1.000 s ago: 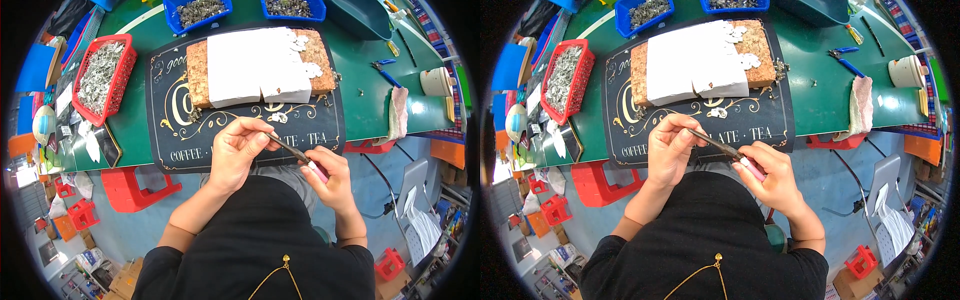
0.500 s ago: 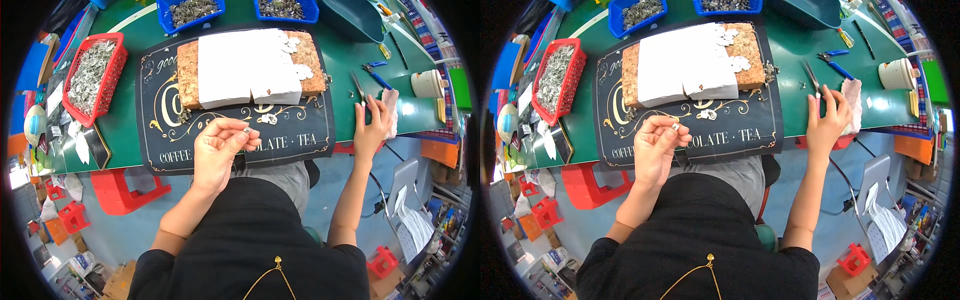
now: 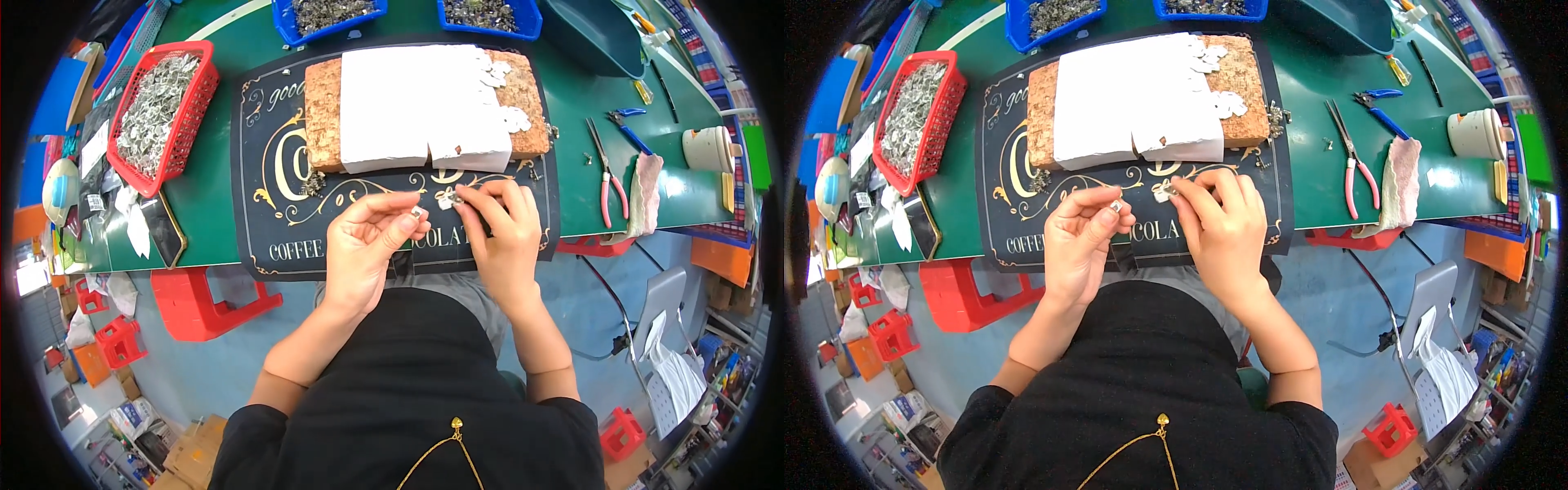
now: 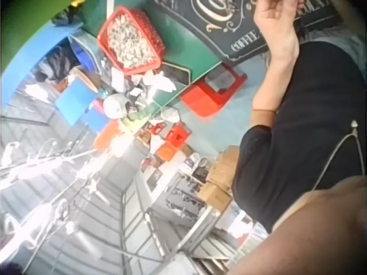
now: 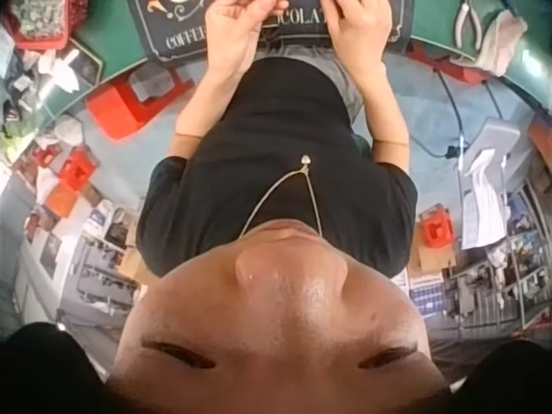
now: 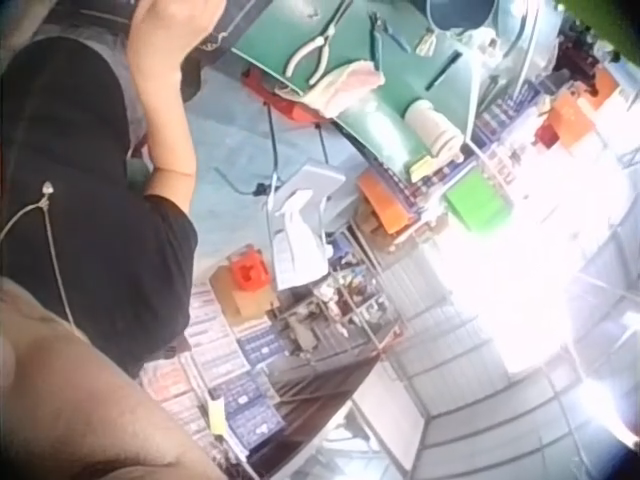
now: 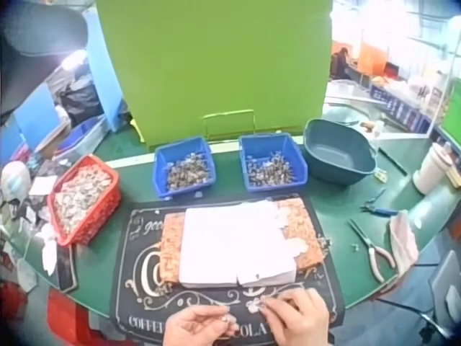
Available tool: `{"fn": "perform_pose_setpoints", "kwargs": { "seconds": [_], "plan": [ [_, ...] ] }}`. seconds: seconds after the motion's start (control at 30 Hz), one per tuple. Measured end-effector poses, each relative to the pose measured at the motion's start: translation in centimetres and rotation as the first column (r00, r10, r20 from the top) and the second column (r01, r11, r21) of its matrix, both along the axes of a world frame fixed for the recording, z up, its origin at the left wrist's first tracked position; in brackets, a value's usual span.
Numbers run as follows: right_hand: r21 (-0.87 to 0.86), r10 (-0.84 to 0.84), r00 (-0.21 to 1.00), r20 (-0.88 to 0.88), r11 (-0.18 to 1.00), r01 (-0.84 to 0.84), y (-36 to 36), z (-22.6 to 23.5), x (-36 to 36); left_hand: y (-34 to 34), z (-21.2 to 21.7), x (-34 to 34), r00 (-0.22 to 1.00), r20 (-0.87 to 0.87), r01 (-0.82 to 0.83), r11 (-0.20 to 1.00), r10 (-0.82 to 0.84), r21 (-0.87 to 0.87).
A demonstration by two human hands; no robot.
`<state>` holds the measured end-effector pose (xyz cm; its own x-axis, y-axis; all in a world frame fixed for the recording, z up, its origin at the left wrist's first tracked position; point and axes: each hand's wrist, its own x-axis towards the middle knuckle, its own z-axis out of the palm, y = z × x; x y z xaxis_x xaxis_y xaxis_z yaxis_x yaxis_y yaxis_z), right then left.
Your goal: Manually assemble small metal pins into a rectangular component base at a factory workstation.
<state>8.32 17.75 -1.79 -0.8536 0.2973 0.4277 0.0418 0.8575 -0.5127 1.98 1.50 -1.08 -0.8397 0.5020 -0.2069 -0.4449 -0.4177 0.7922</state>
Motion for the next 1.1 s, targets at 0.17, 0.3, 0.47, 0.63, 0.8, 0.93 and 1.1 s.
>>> {"fn": "perform_pose_setpoints", "kwargs": {
  "seconds": [0.17, 0.3, 0.47, 0.63, 0.8, 0.93, 1.1],
  "plan": [
    [-0.286, 0.049, 0.969, -0.243, 0.951, -0.120, -0.9, 0.2, -0.3, -0.1, -0.3, 0.5, 0.998, -0.054, -0.030, 0.999, 0.027, -0.039],
    [-0.104, 0.104, 0.884, -0.455, 0.980, -0.169, -2.4, 0.9, -0.5, 0.2, 0.0, 0.6, 0.999, -0.018, -0.044, 0.999, 0.044, 0.010],
    [-0.073, 0.204, 0.843, -0.498, 0.959, -0.275, -3.1, 0.7, -0.8, 0.2, -0.2, 0.5, 0.998, -0.028, -0.049, 0.996, 0.052, 0.074],
    [-0.202, 0.182, 0.864, -0.469, 0.930, -0.306, -3.6, 0.4, -0.7, 0.2, -0.3, 0.7, 0.995, -0.032, -0.094, 0.993, 0.096, 0.071],
    [-0.225, 0.198, 0.867, -0.458, 0.918, -0.328, -3.5, 0.7, -0.7, 0.1, -0.2, 0.6, 0.973, -0.195, -0.129, 0.992, 0.127, 0.000],
    [-0.205, 0.247, 0.858, -0.451, 0.907, -0.369, -3.6, 0.8, -0.7, -0.3, -0.3, 0.4, 0.952, -0.282, -0.135, 0.990, 0.122, -0.027],
    [-0.185, 0.245, 0.844, -0.478, 0.910, -0.370, -3.0, 0.8, -1.0, -0.8, 1.0, 0.2, 0.984, -0.179, -0.012, 1.000, 0.007, -0.028]
  ]
}}
